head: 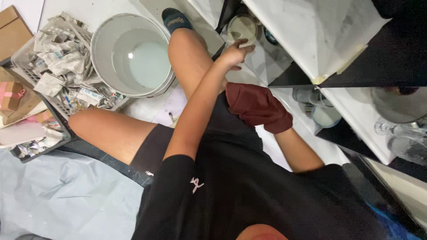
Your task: The person sits on the floor and wipes various ceramic and glass items with a maroon cloth. They handle a small bowl, a rectangular dish, a mug, and a glass tumbler, wiping each item and placing it on a nearby shelf.
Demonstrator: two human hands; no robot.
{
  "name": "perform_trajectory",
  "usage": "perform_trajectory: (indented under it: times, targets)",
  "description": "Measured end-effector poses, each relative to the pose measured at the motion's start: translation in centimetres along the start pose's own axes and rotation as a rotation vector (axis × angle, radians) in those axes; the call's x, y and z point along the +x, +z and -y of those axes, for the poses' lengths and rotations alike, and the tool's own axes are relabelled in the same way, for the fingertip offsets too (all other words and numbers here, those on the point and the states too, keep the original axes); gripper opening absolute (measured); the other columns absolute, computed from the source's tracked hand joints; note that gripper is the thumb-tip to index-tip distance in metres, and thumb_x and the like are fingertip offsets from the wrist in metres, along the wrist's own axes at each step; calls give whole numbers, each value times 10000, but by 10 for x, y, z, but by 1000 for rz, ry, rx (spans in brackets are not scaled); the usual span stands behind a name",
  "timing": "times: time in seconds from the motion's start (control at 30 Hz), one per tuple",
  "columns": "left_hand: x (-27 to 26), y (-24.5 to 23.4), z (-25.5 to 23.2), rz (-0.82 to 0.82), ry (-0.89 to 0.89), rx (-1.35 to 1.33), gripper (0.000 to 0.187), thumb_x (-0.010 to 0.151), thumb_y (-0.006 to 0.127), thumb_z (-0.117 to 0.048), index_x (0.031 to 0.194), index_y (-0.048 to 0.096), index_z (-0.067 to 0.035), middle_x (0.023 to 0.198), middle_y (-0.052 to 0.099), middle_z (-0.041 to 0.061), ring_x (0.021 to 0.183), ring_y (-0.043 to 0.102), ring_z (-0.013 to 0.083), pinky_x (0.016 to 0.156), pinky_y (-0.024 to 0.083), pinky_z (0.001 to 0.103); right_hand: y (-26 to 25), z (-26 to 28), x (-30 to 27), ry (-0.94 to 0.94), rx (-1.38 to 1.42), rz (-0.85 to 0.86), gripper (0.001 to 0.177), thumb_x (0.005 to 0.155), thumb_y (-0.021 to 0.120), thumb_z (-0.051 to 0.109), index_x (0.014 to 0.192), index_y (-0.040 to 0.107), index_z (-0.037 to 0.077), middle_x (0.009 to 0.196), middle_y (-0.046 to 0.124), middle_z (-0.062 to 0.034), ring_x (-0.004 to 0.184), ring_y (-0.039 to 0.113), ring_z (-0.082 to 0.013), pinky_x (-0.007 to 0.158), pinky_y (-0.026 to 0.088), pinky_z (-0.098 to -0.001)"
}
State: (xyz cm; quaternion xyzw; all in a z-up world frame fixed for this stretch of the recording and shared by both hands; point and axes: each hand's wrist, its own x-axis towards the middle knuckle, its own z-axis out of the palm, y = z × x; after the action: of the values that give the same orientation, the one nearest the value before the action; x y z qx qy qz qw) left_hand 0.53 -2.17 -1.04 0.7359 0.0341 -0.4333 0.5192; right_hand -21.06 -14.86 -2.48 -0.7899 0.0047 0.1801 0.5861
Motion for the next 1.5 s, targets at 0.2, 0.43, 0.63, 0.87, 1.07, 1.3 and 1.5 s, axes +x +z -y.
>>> perform_trajectory:
  times: [0.2, 0.43, 0.63, 0.87, 1.07, 1.3, 1.5]
  targets:
    - [58, 9, 25, -197, -87, 62, 768, 803, 716, -463, 1478, 443, -217, 1264, 689, 114, 1071, 685, 263, 773, 626, 415, -3, 17, -2, -64, -309, -119, 574, 751, 882, 260, 1278, 691, 132, 1204, 710, -28, 1059, 660, -195, 920, 523, -293]
    - [137, -8, 70, -511, 377, 346, 561, 806, 827, -382, 1238, 683, -55, 1161, 748, 137, 1131, 623, 351, 957, 513, 368, -5, -42, -20, -184, -386, -351, 582, 806, 865, 244, 1330, 651, 102, 1307, 670, -97, 1199, 633, -258, 989, 509, -347]
    - [124, -10, 70, -521, 289, 194, 351, 800, 809, -258, 1041, 770, -6, 1052, 787, 170, 976, 762, 307, 887, 582, 347, 1, -69, -9, 11, 183, -293, 472, 952, 769, 298, 1365, 628, 119, 1339, 663, -57, 1189, 632, -216, 1008, 538, -323]
    - [101, -24, 53, -512, -28, 177, 515, 748, 801, -66, 1103, 463, 93, 879, 691, 212, 823, 742, 316, 712, 599, 355, -1, -50, -12, 47, -453, -296, 515, 904, 802, 293, 1358, 626, 127, 1319, 677, -58, 1189, 644, -222, 971, 535, -335]
    - [93, -21, 62, -223, -126, 41, 368, 857, 703, -137, 1115, 589, 98, 888, 721, 183, 725, 752, 288, 604, 617, 383, 5, -31, -2, -111, -281, -264, 497, 942, 733, 270, 1381, 607, 75, 1369, 635, -126, 1223, 607, -289, 975, 523, -392]
    - [33, -33, 67, 44, 315, -261, 368, 911, 618, -177, 1214, 686, 19, 852, 712, 135, 637, 647, 230, 538, 559, 343, 8, 43, -18, 63, 999, -83, 508, 906, 690, 261, 1297, 588, -48, 1288, 644, -220, 1131, 648, -348, 929, 568, -479]
    - [-80, -169, 95, 29, 856, -276, 501, 950, 654, -34, 1436, 555, 38, 1285, 705, 126, 1139, 710, 178, 972, 626, 352, 41, 96, 21, -276, 948, 419, 376, 1051, 716, 185, 1284, 588, -81, 1228, 626, -200, 1064, 640, -299, 974, 586, -478]
